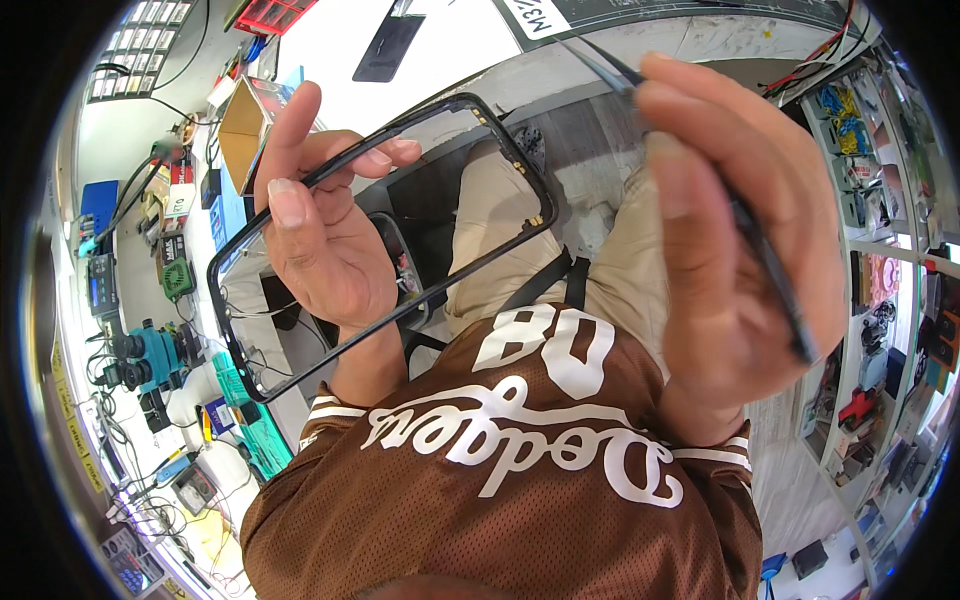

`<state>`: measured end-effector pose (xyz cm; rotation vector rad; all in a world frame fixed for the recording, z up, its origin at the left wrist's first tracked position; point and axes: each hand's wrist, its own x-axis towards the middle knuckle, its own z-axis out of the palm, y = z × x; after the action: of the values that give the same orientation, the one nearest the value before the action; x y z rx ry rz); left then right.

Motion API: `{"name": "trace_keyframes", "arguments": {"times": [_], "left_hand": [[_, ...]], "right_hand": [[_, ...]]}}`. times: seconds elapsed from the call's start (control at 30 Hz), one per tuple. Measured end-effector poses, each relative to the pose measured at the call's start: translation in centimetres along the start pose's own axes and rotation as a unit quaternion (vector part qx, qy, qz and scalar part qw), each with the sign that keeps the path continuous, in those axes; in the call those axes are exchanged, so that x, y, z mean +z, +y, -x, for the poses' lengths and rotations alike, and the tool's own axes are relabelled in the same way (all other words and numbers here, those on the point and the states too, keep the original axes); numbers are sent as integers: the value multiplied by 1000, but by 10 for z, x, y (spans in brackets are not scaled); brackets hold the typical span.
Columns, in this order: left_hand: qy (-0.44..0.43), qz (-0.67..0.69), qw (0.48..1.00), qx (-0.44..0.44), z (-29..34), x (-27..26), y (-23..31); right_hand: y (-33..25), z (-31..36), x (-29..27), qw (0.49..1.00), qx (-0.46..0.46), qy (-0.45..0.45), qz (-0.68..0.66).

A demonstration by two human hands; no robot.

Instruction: The person unpacks small plastic bags containing phone parts from a cardboard box and places them on the workbench. They then pick up a black phone frame and use a metal tool to scrape and clean along its edges and corners.

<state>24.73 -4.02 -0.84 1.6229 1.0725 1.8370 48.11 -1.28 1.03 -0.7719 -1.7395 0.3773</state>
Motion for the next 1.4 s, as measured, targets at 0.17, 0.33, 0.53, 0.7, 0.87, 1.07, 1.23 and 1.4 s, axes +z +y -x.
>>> {"name": "trace_keyframes", "arguments": {"times": [0.17, 0.33, 0.53, 0.7, 0.87, 1.07, 1.23, 1.4], "left_hand": [[-19, -7, 1000, 4, 2, -3, -3], [-32, -26, 999, 24, 0, -2, -3], [-25, -24, 999, 26, 0, -5, -6], [-18, -18, 999, 23, 1, -3, -7], [-1, -15, 1000, -5, -3, -6, -2], [34, 66, 992, -102, -3, -13, 3], [66, 175, 971, -148, 5, -32, -5], [98, 177, 962, -186, 19, -54, -12]], "right_hand": [[-9, -6, 5, 992, -16, -78, -98], [-23, -8, 29, 991, -2, -86, -104], [-28, -9, 25, 995, 17, -81, -62], [-25, -11, 28, 991, -29, -99, -85], [-7, -9, 20, 1000, -6, -1, -23], [37, -23, -3, 985, 143, 91, 7], [93, -46, 15, 980, 179, -62, 55], [113, -87, 58, 956, 152, -213, 134]]}}
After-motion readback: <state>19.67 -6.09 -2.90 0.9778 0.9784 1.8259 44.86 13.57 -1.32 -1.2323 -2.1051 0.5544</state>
